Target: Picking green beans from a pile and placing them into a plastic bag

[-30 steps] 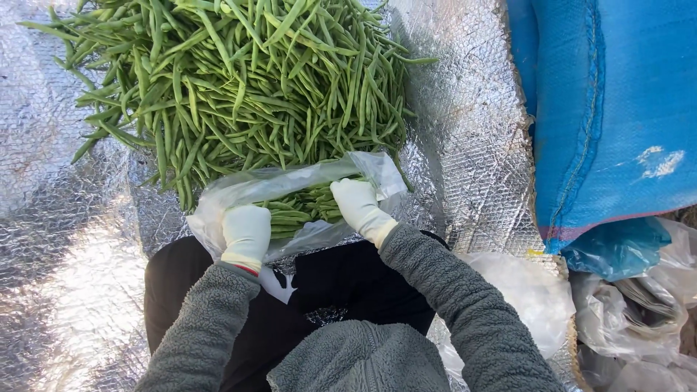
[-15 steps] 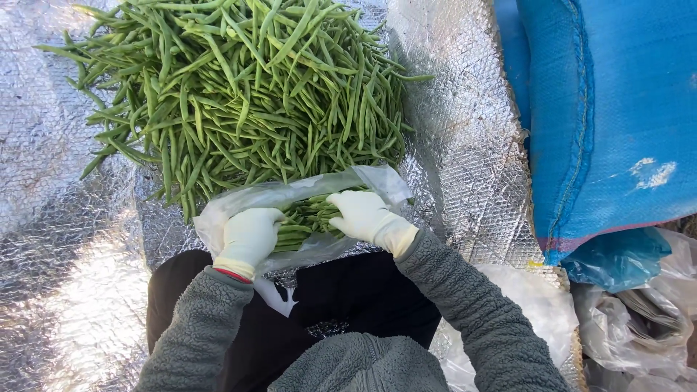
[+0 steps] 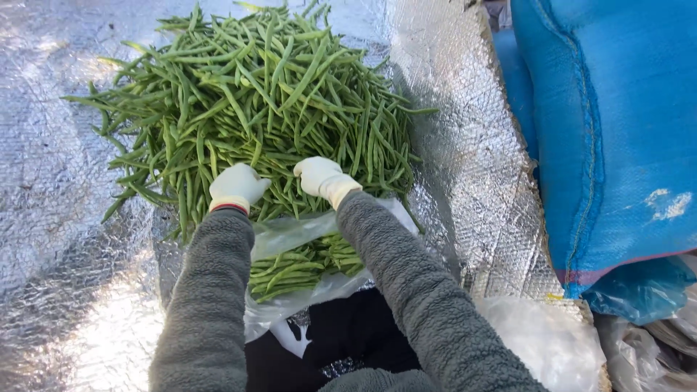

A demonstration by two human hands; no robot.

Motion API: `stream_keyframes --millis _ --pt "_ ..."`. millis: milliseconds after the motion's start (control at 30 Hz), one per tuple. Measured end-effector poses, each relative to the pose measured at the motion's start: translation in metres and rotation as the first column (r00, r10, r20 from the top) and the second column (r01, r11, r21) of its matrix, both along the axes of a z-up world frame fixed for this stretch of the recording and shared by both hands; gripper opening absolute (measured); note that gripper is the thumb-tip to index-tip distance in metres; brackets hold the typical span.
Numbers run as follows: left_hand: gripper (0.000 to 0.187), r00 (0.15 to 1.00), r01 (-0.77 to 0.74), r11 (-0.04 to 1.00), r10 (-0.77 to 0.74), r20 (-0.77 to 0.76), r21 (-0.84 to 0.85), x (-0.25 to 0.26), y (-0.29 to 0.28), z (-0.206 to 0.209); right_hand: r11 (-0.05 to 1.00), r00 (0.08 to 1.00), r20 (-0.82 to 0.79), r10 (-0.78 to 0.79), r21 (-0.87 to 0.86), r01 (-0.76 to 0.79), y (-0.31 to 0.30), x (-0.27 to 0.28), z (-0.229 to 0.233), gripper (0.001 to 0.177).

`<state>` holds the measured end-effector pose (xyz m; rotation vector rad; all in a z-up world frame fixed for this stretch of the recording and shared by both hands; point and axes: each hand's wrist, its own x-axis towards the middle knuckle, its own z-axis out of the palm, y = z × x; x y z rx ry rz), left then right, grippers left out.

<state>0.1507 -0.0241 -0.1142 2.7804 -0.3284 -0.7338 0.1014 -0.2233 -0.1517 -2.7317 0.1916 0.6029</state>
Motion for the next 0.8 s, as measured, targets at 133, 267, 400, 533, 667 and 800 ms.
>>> stream_keyframes --millis 133,267,400,533,667,800 --pt "0.049 0.995 -0.102 0.994 0.103 -0.018 0.047 0.014 -0.015 -0.026 0.997 0.995 0.052 -0.080 0.002 0.080 -0.002 0.028 -0.036 0.039" --pt "0.046 0.986 -0.145 0.988 0.148 -0.076 0.042 0.005 -0.030 -0.015 0.991 0.971 0.207 -0.121 -0.032 0.131 0.005 0.029 -0.024 0.030" --pt "0.039 0.976 -0.194 0.979 0.200 -0.089 0.067 -0.002 -0.033 -0.014 0.983 0.958 0.263 -0.115 -0.108 0.147 0.016 0.027 -0.021 0.030" --pt "0.038 0.965 -0.245 0.968 0.249 -0.080 0.055 0.002 -0.039 -0.034 0.982 0.961 0.259 -0.097 -0.133 0.135 0.014 0.033 -0.035 0.022" --pt "0.034 0.975 -0.211 0.974 0.215 -0.051 0.081 -0.004 -0.038 -0.032 0.979 0.961 0.246 -0.127 -0.124 0.161 0.007 0.027 -0.020 0.016" --pt "0.034 0.987 -0.160 0.982 0.157 0.036 0.097 -0.006 -0.031 -0.015 0.972 0.939 0.282 -0.197 -0.068 0.224 -0.018 0.018 0.008 0.018"
